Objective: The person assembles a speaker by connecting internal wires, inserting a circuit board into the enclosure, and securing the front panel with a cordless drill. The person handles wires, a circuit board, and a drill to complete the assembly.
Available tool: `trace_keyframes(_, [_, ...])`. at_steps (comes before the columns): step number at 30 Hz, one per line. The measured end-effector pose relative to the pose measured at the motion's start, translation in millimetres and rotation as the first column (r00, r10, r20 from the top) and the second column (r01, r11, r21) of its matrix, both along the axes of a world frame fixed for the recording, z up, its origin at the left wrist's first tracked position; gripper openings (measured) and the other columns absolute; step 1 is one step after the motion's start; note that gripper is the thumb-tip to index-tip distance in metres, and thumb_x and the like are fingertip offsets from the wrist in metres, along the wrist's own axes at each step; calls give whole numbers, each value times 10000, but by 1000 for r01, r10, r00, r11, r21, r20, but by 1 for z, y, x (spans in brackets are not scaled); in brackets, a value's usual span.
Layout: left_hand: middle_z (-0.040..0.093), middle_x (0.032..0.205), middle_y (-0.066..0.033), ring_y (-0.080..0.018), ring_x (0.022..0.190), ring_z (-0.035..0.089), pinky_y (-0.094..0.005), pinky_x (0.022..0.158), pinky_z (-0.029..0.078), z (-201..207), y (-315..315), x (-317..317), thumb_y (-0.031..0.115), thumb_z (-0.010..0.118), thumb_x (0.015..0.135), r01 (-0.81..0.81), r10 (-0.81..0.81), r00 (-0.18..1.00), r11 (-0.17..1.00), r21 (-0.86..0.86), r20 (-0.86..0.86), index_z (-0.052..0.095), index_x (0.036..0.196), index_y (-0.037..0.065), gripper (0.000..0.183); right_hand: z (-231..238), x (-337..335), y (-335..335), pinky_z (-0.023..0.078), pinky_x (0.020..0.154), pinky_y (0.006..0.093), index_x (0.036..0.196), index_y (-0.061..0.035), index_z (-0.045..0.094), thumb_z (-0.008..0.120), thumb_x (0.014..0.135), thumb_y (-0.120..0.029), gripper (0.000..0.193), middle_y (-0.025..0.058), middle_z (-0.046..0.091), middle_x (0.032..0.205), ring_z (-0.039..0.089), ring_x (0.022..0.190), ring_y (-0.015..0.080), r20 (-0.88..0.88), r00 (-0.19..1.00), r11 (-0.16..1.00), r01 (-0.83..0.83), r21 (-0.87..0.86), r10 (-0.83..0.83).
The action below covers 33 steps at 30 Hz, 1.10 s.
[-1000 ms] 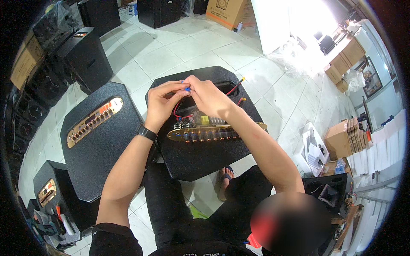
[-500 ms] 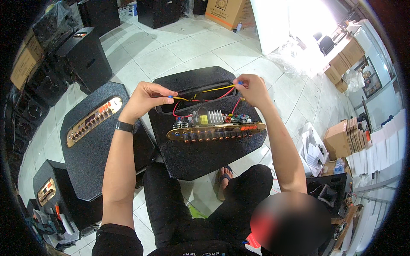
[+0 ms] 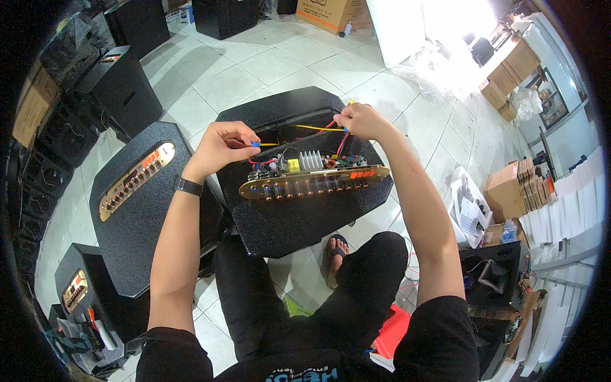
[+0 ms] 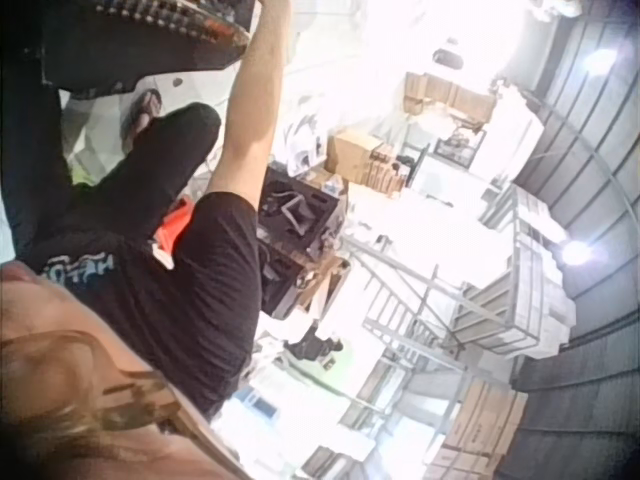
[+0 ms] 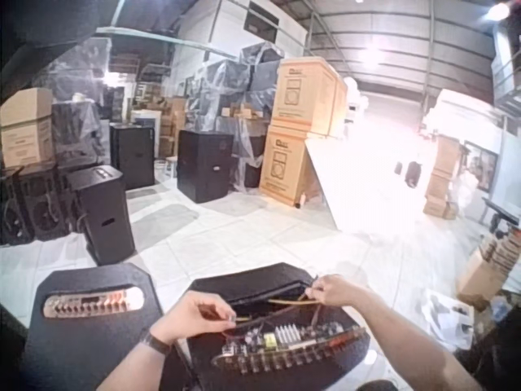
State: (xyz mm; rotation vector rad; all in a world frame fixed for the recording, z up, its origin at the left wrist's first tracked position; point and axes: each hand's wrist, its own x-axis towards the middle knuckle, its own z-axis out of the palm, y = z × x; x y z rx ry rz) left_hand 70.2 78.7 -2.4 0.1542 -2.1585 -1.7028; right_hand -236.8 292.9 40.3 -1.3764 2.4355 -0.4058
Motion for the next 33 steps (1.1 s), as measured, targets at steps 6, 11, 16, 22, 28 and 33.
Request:
trace_keyframes(6, [741,945,-4,-61,809,668,-207,746,553,-16,-10,3,-2,839,858,-32,26,993,998,-52,-119,765,931,48,115,18,90,-35,544,748,311,1189,-3,693,724,941,-115,273,70,723,882,659,789,138,76,984,944,-131,-302,161])
trace_keyframes(11, [743,970,-25,-108,867,665,-266,745,526,-1,-8,-4,120,866,846,-90,41,977,969,-231,-210,823,1010,82,174,-9,140,-50,567,773,300,1196,35,700,676,965,-114,276,120,785,932,737,859,136,253,891,870,-247,-428,377])
trace_keyframes(16, [760,904,-49,-136,772,682,-296,696,549,-17,-13,14,118,875,803,-240,136,920,937,-252,-368,834,1004,96,207,-12,152,-75,552,859,304,1216,25,687,699,1006,-158,279,129,763,1051,722,992,144,240,856,846,-334,-416,457])
trace_keyframes(22, [763,1053,-137,-313,1013,717,-421,902,574,33,67,112,182,835,818,-639,530,765,555,-533,-365,782,1143,87,342,-18,116,-76,415,674,222,1085,-17,645,690,998,-95,125,-20,598,886,500,739,20,230,829,852,-448,-270,509])
trace_keyframes(28, [737,1042,-175,-352,1010,704,-435,918,546,51,137,398,144,741,886,-765,968,-108,-226,-603,-226,759,1047,31,198,-25,114,-77,431,646,222,1074,-31,635,662,1027,-122,106,-11,647,865,516,697,45,348,837,858,-245,-452,423])
trace_keyframes(33, [744,1091,-175,-391,1026,687,-490,905,535,3,121,546,239,774,878,-476,951,-275,-264,-839,-143,745,1140,52,324,-42,104,-97,548,716,241,1059,-28,656,747,974,-122,156,37,697,893,692,790,96,451,793,846,-146,-512,410])
